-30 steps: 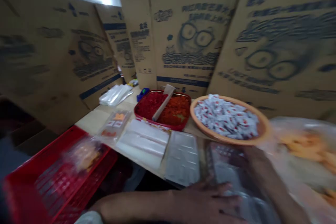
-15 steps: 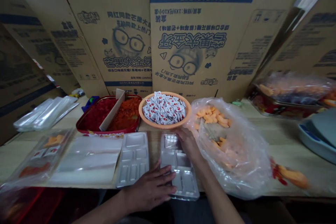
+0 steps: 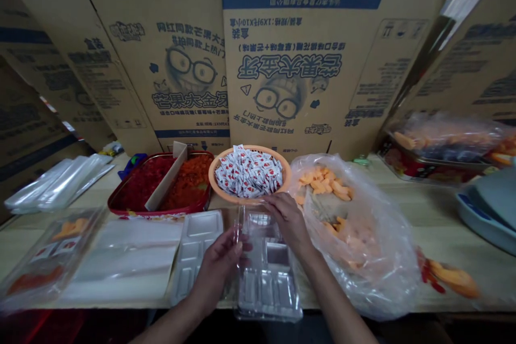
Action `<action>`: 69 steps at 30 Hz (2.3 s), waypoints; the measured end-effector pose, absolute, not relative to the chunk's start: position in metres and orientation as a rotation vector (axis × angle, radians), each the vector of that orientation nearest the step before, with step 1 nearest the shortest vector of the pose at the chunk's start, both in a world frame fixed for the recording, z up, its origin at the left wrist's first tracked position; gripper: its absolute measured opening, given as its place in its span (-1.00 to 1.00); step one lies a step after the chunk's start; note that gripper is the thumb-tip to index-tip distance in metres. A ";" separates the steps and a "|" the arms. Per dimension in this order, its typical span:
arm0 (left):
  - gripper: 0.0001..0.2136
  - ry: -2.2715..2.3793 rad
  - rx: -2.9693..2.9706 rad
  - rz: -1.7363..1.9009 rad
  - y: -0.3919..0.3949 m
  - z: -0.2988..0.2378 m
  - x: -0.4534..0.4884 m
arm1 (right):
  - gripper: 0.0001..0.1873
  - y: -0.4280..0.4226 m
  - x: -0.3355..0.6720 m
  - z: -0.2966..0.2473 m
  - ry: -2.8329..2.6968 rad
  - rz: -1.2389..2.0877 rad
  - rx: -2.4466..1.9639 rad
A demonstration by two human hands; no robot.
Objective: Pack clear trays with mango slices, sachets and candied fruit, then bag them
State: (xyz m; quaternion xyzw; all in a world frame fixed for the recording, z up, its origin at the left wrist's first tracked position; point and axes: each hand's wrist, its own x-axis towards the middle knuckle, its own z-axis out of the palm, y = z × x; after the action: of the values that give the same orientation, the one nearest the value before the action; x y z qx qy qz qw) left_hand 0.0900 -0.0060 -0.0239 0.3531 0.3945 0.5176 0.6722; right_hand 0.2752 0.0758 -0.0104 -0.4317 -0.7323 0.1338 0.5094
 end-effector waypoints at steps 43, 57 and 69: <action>-0.80 0.542 -0.122 1.003 -0.002 -0.013 0.115 | -0.83 0.071 0.275 -0.025 -1.577 0.521 -1.002; -0.86 0.458 -0.158 1.003 -0.007 -0.015 0.124 | -0.83 0.067 0.273 -0.028 -1.542 0.610 -0.994; -0.68 0.653 0.445 1.011 -0.012 -0.001 0.107 | -0.81 0.067 0.271 -0.009 -1.710 0.473 -1.060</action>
State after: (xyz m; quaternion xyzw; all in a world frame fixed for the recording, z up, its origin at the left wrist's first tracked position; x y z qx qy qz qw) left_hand 0.1066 -0.0124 -0.0010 0.2076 0.3043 0.4717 0.8011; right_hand 0.2709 0.0672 -0.0090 -0.4404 -0.7107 0.1968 0.5121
